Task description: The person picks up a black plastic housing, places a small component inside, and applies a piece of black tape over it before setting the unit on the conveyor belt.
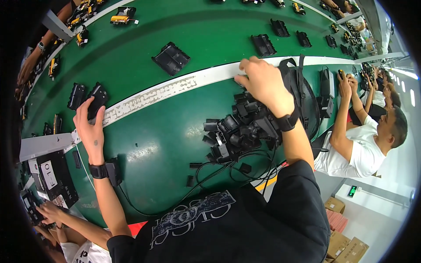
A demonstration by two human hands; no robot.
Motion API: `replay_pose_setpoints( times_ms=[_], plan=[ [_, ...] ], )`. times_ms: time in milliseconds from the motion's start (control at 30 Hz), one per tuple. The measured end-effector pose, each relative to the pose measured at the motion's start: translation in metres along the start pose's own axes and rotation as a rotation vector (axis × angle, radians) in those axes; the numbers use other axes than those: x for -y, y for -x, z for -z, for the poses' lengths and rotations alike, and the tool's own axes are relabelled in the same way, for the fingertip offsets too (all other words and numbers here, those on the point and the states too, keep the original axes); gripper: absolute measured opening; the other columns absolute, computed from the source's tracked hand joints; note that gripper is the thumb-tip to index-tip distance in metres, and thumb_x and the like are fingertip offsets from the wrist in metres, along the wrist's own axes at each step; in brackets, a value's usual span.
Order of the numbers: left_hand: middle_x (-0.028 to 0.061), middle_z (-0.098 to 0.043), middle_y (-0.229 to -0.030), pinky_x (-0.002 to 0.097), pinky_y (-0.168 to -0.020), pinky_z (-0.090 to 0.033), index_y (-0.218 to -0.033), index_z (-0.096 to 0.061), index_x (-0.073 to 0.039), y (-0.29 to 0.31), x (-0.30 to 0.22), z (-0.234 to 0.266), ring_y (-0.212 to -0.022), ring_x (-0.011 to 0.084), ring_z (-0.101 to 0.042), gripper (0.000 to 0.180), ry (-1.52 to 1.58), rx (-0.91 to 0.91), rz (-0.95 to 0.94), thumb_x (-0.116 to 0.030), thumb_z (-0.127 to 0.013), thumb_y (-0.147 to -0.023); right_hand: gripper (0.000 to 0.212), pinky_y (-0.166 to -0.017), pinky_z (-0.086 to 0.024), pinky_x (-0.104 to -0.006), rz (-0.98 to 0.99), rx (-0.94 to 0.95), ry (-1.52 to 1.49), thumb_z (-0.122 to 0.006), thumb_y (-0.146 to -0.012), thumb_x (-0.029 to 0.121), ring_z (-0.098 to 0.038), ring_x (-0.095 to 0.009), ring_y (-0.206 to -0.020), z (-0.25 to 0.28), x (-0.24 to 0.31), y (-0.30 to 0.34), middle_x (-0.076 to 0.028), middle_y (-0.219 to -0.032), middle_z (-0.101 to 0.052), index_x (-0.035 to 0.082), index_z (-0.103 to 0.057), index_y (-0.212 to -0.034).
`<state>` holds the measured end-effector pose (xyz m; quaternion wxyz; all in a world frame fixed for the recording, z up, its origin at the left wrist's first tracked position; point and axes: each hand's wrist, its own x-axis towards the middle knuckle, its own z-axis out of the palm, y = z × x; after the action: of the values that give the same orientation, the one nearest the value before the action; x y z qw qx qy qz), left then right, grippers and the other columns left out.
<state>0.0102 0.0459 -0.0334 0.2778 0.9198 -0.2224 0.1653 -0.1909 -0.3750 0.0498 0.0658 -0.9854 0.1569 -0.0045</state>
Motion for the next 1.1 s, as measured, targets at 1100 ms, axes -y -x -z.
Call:
replay_pose_setpoints(
  times_ms=[1100],
  plan=[
    [0.0038,-0.067,-0.131,0.0439,-0.098,-0.045,-0.153,-0.060,-0.018,0.040,-0.073,-0.020,-0.111,0.0286,-0.058,0.067,0.357,0.294,-0.497,-0.033,-0.081,-0.092,0.034,-0.067,-0.048,-0.0444,0.462,-0.133,-0.297,-0.086,-0.082,0.006,-0.060,-0.033,-0.074,-0.040,0.092,-0.008,-0.014,-0.087,-0.058,0.002,-0.054,-0.092]
  ],
)
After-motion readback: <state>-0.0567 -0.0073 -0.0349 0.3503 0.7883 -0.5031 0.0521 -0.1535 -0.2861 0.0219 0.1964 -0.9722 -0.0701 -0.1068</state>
